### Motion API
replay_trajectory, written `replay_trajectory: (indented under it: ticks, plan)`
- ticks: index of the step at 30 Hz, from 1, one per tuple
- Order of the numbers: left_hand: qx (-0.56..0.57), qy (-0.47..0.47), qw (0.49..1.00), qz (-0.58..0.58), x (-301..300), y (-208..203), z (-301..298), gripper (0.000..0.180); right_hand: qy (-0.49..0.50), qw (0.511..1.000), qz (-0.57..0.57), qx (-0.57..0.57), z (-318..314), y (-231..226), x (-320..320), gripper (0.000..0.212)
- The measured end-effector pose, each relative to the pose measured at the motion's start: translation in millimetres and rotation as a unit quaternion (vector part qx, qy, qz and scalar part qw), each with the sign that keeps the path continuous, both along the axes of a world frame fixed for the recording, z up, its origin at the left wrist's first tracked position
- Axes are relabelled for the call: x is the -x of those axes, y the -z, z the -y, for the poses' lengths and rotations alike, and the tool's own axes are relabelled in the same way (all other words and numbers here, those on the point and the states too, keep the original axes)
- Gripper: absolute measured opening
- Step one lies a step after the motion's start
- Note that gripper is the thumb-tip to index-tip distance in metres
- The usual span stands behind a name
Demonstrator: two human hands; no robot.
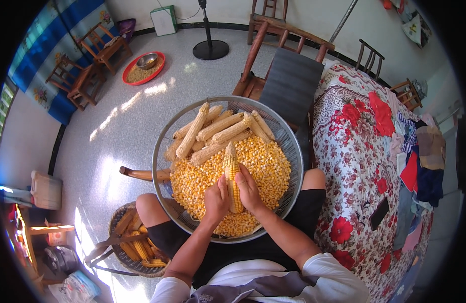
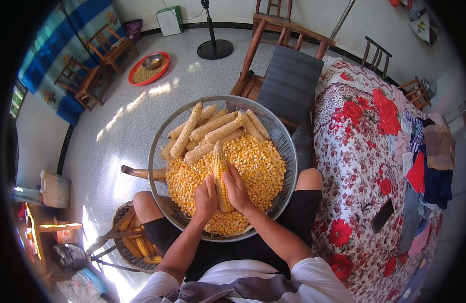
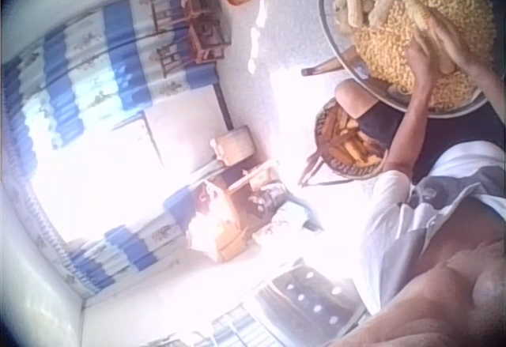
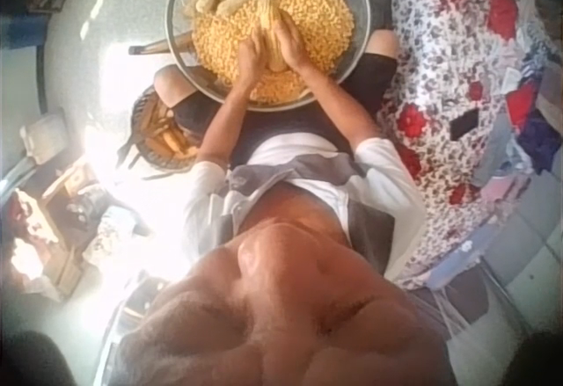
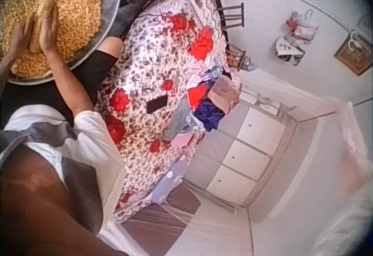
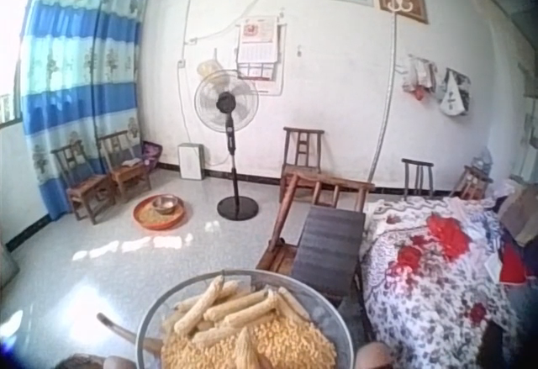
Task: The person strips corn kernels from a cob by hand into a metal sieve.
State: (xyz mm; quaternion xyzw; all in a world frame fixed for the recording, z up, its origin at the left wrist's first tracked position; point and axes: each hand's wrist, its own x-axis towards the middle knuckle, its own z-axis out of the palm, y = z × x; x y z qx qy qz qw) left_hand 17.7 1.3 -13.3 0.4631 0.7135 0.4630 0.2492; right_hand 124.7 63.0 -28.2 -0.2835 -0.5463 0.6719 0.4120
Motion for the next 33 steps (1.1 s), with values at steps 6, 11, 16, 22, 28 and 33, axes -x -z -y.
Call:
replay_trajectory:
  ticks: [6, 11, 16, 22, 28, 33]
  plan:
    - [-0.035, -0.036, 0.992, 0.114, 1.5, 7.7, 0.0, 0.05, -0.026, 0.999, 0.022, -0.035, 0.3, -6.9, 0.6, 0.046]
    - [0.014, -0.011, 0.993, 0.115, 7.1, 4.2, 0.6, 0.053, -0.036, 0.997, 0.043, -0.054, 5.8, -6.8, 3.2, 0.05]
    - [-0.022, -0.019, 0.999, 0.045, 5.9, 4.1, 0.4, 0.052, -0.032, 0.997, 0.036, -0.063, 6.5, -3.5, 6.6, 0.051]
    - [-0.049, -0.02, 0.998, -0.015, 5.7, 7.9, -0.2, 0.048, -0.032, 0.996, 0.026, -0.074, 5.5, -2.6, 7.9, 0.049]
    - [-0.056, -0.07, 0.992, 0.088, 3.5, 4.5, -0.4, 0.047, -0.039, 0.998, 0.019, -0.036, 4.0, -8.8, 4.6, 0.046]
    - [-0.045, -0.06, 0.983, 0.169, 13.8, 10.4, 0.0, 0.049, -0.07, 0.993, 0.083, -0.051, 8.7, -14.2, 5.2, 0.051]
